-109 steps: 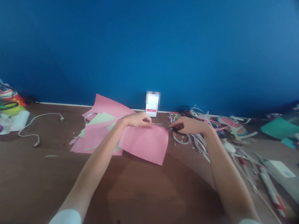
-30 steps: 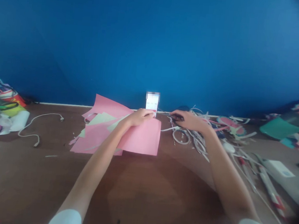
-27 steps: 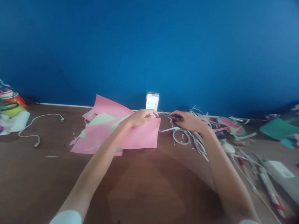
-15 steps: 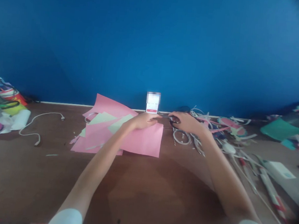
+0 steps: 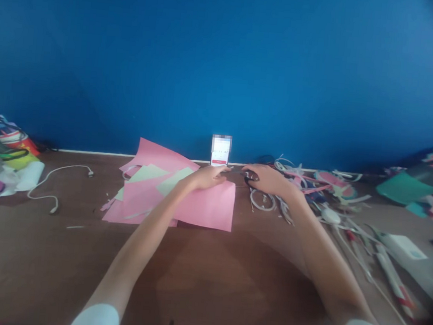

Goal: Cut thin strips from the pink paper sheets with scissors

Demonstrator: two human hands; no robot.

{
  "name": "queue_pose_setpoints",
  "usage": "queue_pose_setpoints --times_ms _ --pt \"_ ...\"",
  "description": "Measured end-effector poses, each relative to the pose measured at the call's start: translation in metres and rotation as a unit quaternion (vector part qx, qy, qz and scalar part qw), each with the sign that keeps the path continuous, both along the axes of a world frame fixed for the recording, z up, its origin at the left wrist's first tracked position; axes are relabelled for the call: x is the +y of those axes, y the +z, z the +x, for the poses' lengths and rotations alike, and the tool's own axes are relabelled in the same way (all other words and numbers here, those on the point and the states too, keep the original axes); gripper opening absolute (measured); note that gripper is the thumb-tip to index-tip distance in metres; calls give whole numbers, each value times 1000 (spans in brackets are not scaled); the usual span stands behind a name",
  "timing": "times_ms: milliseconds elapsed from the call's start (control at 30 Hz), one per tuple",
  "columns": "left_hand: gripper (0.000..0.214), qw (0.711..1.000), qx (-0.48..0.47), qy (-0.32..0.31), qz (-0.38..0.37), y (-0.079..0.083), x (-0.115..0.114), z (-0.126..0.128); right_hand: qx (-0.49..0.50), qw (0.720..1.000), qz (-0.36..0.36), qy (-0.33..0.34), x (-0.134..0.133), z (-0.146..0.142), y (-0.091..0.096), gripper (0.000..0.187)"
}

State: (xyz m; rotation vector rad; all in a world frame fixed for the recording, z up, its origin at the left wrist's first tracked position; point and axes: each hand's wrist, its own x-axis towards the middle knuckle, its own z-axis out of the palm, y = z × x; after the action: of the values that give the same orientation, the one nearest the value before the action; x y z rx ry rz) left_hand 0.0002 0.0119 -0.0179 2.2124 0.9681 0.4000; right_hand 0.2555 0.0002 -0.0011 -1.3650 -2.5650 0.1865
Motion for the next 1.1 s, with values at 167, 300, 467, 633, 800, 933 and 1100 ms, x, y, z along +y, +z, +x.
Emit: queue_pose_setpoints --times_ms 167,300,467,633,800,933,1100 --pt "47 1000 5 10 -2 2 1 -4 -2 1000 -13 5 -2 1 3 38" --pt "40 999 31 25 18 5 0 -5 -3 1000 -15 12 -2 3 2 37" --pt "36 999 32 29 22 9 -3 -5 -12 1000 -4 0 -1 5 -1 42" --pt "43 999 14 -20 42 5 -4 -1 -19 1000 -5 -4 -2 4 -1 43" --pt "46 995 80 -6 55 -1 -2 1 -28 1000 0 4 -3 2 1 42" --pt "42 992 99 11 72 2 -3 -1 -26 1000 3 6 -3 3 2 42" --pt "37 988 117 29 95 5 -2 -3 -35 999 4 2 -1 5 1 44"
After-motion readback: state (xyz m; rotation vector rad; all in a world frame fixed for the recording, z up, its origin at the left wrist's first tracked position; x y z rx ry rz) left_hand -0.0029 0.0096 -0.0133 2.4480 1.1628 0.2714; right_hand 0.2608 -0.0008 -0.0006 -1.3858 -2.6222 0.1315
